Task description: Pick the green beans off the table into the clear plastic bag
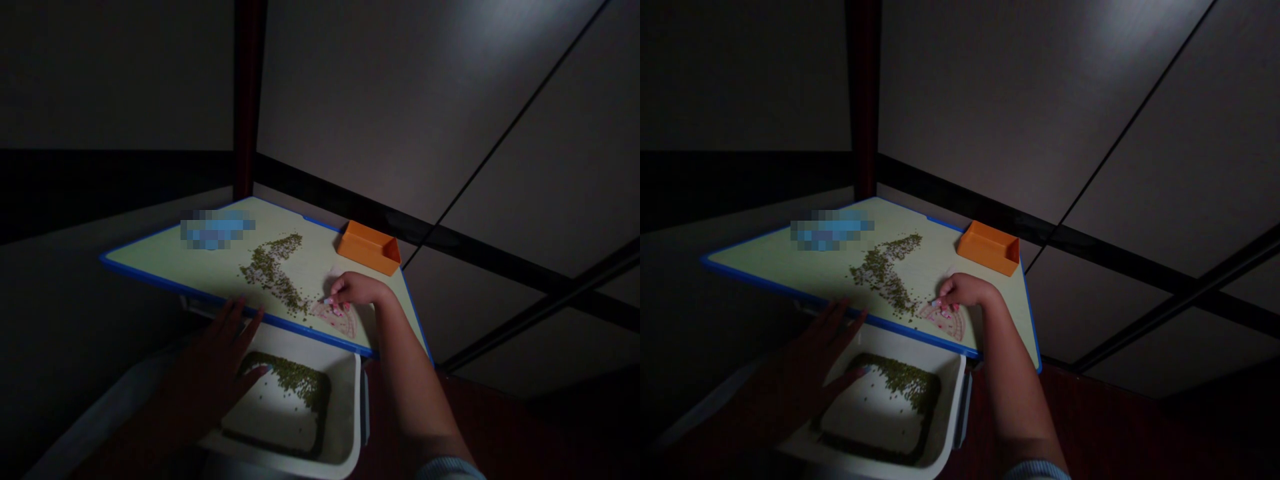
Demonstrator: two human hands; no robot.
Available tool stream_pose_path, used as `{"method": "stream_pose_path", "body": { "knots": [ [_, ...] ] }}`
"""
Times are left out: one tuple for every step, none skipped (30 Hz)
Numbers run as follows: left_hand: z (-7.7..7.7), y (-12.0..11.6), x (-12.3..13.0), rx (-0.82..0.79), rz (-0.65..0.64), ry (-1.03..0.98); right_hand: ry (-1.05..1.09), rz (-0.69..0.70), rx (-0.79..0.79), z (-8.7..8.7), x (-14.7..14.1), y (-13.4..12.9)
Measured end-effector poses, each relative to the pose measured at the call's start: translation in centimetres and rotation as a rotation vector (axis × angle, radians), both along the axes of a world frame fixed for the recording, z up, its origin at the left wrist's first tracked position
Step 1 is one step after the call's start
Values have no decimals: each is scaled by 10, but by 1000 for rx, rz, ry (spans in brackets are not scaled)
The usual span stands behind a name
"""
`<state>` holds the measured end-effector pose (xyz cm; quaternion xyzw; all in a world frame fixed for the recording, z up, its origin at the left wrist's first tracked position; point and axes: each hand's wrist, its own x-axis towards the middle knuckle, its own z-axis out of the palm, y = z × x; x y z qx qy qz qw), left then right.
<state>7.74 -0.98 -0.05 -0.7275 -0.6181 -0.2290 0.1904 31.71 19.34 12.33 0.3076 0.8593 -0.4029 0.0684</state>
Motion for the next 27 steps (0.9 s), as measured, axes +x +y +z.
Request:
{"method": "stream_pose_path", "body": {
  "knots": [
    [0, 0, 0, -6, 2, -9, 4, 10, -29, -1, 0, 0],
    [0, 0, 0, -15, -1, -15, 8, 21, -56, -1, 1, 1],
    [0, 0, 0, -25, -5, -20, 10, 33, -79, -1, 1, 1],
    [0, 0, 0, -29, -12, -22, 14, 42, -92, -1, 2, 1],
    [0, 1, 0, -30, -17, -22, 18, 48, -97, 0, 2, 1],
    [0, 1, -1, -35, -18, -19, 20, 52, -97, 0, 2, 1],
    [0, 1, -1, -33, -17, -12, 23, 52, -94, 0, 3, 1],
    [0, 1, -1, -30, -13, -3, 24, 51, -91, 0, 3, 1],
    [1, 1, -1, -29, -8, 8, 24, 51, -90, 0, 3, 1],
    [1, 1, -1, -29, -3, 18, 21, 51, -91, -1, 3, 1],
    [1, 1, -1, -33, 3, 26, 17, 55, -93, -1, 3, 2],
    [2, 1, -1, -41, 7, 31, 13, 60, -95, -2, 3, 2],
    [3, 0, -1, -46, 7, 32, 8, 64, -97, -3, 3, 2],
    [3, 0, -1, -58, 10, 29, 3, 68, -102, -3, 3, 3],
    [4, 0, 0, -65, 11, 24, 1, 71, -107, -3, 3, 3],
    [4, 0, 0, -67, 12, 20, 1, 72, -114, -4, 3, 3],
    [4, 0, -1, -65, 13, 15, 4, 72, -118, -4, 3, 4],
    [4, 0, -1, -59, 12, 11, 12, 71, -119, -3, 4, 4],
    [3, 0, -1, -53, 8, 7, 22, 72, -117, -3, 4, 4],
    [3, 0, -1, -46, 2, 0, 32, 73, -115, -3, 5, 4],
    [3, 1, -2, -41, -6, -9, 38, 75, -115, -3, 5, 4],
    [3, 0, -2, -46, -12, -19, 39, 79, -117, -3, 5, 4],
    [4, 0, -2, -51, -15, -25, 37, 84, -119, -3, 5, 3],
    [4, 0, -1, -61, -15, -27, 33, 89, -122, -3, 5, 3],
    [5, 0, -1, -69, -11, -25, 29, 92, -125, -3, 4, 3],
    [5, 0, -1, -74, -8, -19, 28, 93, -125, -3, 4, 3],
    [5, 0, -1, -77, -4, -13, 29, 92, -125, -2, 4, 2]
  ]
}}
